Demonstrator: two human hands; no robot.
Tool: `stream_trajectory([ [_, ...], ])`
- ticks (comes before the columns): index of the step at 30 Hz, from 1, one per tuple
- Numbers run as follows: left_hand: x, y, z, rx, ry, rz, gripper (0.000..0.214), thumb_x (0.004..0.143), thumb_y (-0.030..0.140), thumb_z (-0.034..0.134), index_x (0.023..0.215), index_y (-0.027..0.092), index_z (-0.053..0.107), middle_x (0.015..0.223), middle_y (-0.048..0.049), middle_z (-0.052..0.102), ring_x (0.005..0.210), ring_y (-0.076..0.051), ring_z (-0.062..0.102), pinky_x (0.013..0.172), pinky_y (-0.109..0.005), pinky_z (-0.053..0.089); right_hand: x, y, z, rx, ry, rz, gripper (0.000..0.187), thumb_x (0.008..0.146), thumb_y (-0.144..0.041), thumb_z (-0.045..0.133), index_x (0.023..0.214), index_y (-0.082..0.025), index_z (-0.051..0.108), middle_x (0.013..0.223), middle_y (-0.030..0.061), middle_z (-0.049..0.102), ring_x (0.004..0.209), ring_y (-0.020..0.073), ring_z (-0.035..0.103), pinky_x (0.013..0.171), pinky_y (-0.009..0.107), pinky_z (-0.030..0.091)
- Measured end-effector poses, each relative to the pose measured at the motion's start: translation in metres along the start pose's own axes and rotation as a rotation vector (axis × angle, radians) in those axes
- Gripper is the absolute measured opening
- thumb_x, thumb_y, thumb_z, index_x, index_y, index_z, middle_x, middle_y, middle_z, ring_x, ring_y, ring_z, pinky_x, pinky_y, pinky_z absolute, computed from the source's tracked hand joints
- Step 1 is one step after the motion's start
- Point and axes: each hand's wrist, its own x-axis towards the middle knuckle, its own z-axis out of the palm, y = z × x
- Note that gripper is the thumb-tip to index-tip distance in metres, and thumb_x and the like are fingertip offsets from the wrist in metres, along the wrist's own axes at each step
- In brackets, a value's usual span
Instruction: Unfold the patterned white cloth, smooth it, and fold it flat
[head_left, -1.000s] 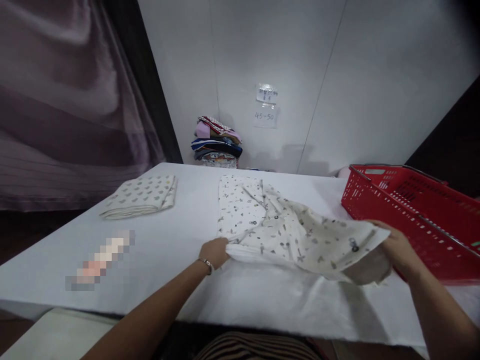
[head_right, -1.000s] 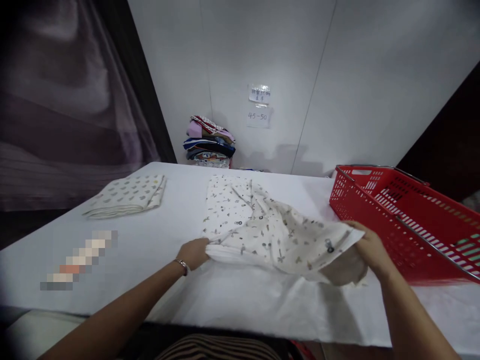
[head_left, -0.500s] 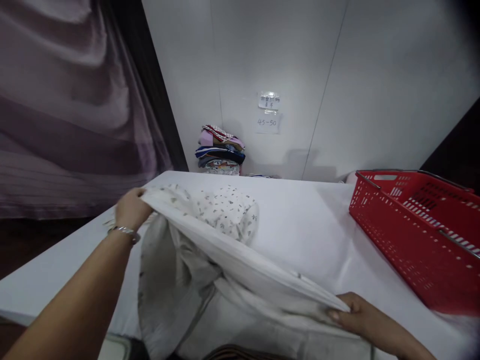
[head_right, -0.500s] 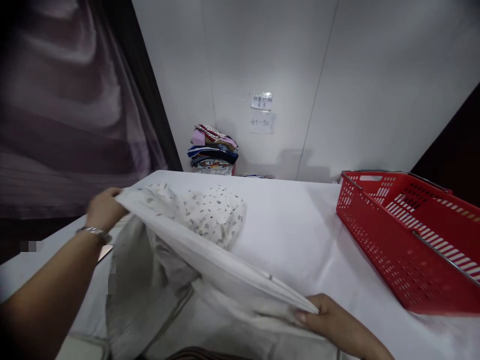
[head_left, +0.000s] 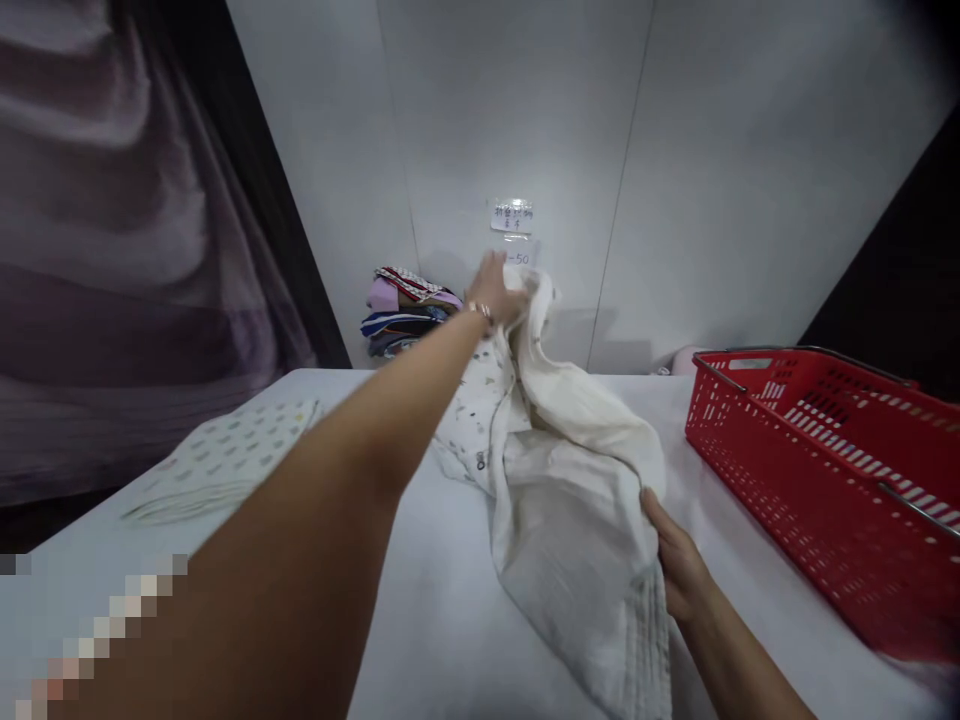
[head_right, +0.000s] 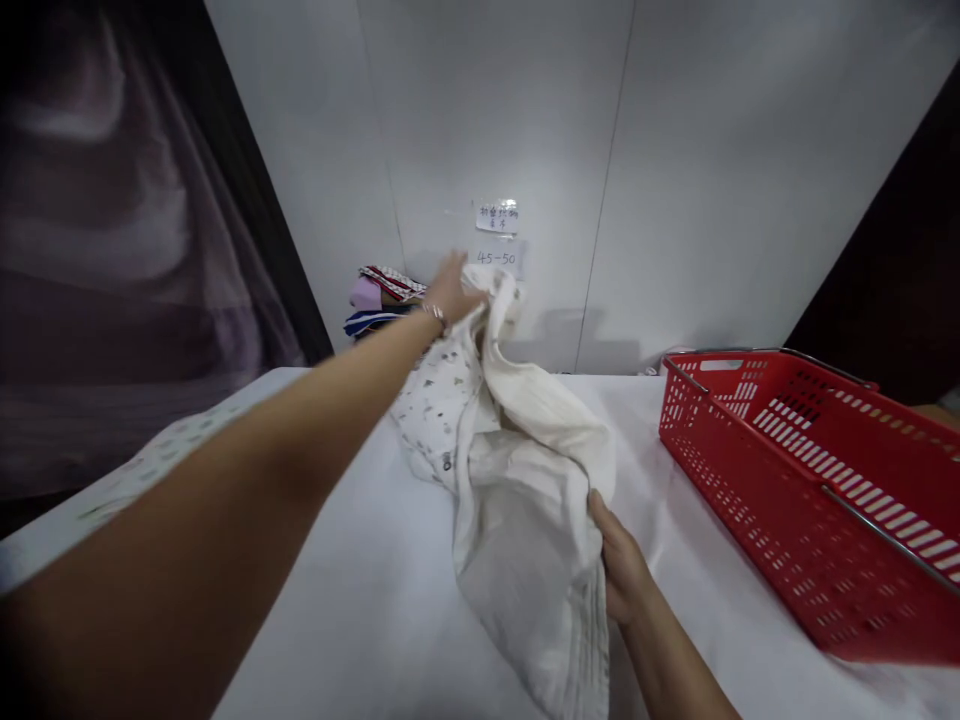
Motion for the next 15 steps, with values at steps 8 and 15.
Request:
stream_trajectory([
  [8, -0.222, -0.053, 0.161, 0.069, -0.424, -0.372, 0.059, 0.071, 0.038, 0.064, 0.121, 0.011, 0.05, 0.133, -0.0181, 0.048, 0.123, -0.032, 0.041, 0.097, -0.044, 0.036, -0.037, 0.035, -0.012, 0.108, -0.046, -0.016, 0.045, 0.082, -0.037, 0.06, 0.122, -0.017, 0.057, 0.096, 0.0091, 0.071, 0.086, 0.0239, 0.068, 0.083, 0.036, 0.052],
  [15, -0.208, -0.079, 0.112, 0.014, -0.288, -0.508, 0.019, 0.078, 0.014, 0.048, 0.088, 0.009, 0.063, 0.091, -0.0119, 0.067, 0.09, -0.022, 0.061, 0.08, -0.034, 0.043, -0.055, 0.044, -0.015, 0.135, 0.019, -0.101, 0.05, 0.076, -0.029, 0.07, 0.122, -0.016, 0.057, 0.096, 0.0087, 0.071, 0.087, 0.0245, 0.068, 0.082, 0.036, 0.052],
])
